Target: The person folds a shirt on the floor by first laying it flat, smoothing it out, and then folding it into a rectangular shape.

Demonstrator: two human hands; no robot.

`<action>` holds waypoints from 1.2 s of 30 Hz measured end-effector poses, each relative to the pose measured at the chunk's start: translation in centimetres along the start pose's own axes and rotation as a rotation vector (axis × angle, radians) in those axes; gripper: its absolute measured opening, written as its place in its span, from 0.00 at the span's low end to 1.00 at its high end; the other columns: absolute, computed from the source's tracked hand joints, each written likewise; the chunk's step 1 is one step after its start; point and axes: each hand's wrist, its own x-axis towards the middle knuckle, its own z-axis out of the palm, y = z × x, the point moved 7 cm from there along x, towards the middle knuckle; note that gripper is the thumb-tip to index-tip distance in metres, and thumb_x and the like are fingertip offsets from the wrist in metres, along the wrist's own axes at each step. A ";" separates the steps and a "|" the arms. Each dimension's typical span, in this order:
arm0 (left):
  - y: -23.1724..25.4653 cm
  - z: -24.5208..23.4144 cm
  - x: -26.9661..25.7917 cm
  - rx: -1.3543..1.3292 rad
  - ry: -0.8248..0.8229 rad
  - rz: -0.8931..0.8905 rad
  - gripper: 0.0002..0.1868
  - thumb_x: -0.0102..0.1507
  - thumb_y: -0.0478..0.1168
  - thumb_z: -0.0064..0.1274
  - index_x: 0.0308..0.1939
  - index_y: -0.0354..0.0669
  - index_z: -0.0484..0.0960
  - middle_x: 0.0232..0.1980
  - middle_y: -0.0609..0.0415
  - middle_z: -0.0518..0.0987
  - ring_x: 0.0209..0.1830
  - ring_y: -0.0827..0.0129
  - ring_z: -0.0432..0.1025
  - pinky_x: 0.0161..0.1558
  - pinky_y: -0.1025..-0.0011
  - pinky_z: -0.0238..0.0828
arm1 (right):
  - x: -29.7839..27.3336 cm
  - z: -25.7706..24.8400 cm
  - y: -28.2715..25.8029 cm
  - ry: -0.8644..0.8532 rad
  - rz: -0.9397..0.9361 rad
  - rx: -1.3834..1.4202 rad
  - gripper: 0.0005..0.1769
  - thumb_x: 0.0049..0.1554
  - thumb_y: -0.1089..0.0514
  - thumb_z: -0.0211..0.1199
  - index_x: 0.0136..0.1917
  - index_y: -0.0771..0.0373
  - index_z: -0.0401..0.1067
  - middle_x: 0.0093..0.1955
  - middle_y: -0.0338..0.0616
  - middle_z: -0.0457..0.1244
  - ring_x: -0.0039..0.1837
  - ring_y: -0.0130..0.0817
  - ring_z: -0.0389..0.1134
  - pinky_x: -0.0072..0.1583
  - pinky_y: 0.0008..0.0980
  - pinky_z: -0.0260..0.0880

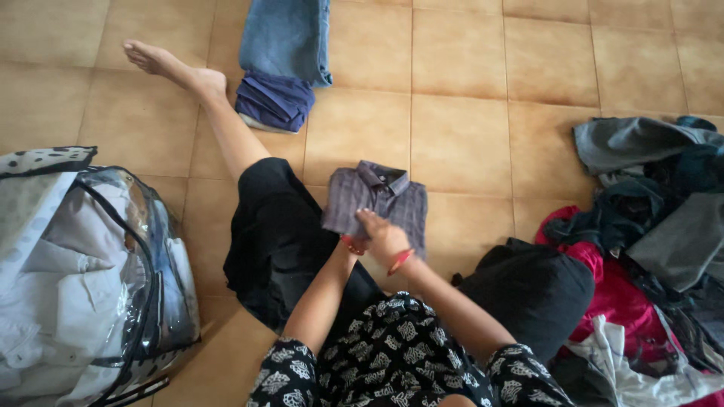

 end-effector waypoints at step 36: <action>22.6 -0.4 0.9 -0.214 0.326 0.407 0.18 0.69 0.55 0.43 0.54 0.51 0.76 0.61 0.51 0.79 0.61 0.58 0.73 0.55 0.59 0.72 | 45.8 -6.8 6.5 0.102 0.516 1.171 0.23 0.54 0.51 0.69 0.58 0.67 0.76 0.53 0.50 0.72 0.52 0.42 0.75 0.58 0.42 0.77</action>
